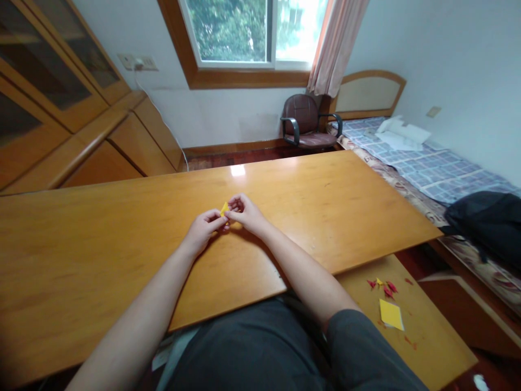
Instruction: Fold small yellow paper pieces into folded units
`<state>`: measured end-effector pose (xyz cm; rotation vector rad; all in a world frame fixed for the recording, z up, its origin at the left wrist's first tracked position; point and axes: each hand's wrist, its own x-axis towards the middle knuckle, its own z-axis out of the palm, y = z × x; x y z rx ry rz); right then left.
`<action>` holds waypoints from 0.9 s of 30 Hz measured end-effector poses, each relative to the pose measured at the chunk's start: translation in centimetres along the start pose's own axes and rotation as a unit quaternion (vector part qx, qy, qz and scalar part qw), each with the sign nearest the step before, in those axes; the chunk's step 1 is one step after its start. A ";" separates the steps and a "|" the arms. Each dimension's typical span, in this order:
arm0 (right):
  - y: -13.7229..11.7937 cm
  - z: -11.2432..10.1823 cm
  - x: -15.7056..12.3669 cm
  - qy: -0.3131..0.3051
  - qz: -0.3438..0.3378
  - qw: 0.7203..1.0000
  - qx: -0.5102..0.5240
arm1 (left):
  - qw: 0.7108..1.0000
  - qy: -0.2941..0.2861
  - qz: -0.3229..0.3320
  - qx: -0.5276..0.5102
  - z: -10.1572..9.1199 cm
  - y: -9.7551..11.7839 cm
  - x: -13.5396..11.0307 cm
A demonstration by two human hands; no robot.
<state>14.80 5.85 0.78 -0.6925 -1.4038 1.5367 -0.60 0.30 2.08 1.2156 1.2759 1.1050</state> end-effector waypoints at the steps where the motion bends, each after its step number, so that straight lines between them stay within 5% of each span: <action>1: 0.0 0.0 0.0 0.002 -0.002 1.000 0.003 | 1.000 0.002 -0.002 -0.003 0.0 -0.1 0.0; 27: -0.6 -0.2 -0.2 0.060 0.003 0.998 0.029 | 0.997 0.003 -0.043 -0.070 0.0 0.2 -0.1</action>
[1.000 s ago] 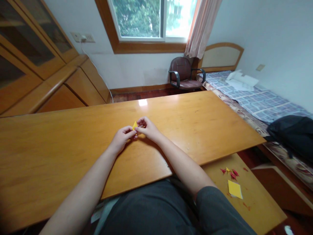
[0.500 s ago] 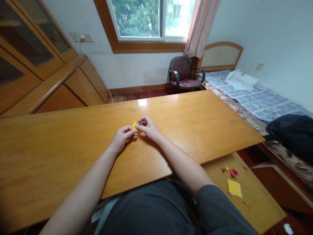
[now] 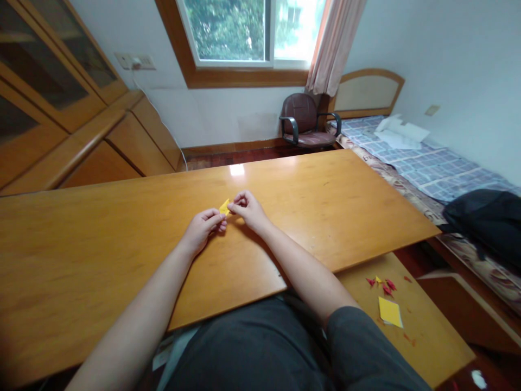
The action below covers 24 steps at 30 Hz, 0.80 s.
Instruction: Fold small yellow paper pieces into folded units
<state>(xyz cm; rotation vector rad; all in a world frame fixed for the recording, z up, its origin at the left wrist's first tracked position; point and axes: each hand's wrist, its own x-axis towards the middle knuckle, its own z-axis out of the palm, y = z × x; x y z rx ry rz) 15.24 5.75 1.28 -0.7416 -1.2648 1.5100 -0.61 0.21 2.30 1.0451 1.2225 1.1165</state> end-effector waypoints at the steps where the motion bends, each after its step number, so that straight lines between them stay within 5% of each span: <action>1: 0.0 0.0 0.0 -0.002 0.001 1.000 0.003 | 1.000 -0.002 0.001 -0.001 0.0 0.0 0.0; 7: 0.0 0.1 -0.1 -0.046 0.027 0.999 0.011 | 1.000 -0.010 0.007 0.004 -0.2 -0.2 0.1; 24: 0.2 -0.1 0.0 -0.040 0.020 0.999 0.031 | 0.999 -0.028 -0.002 -0.020 -0.7 -0.4 0.0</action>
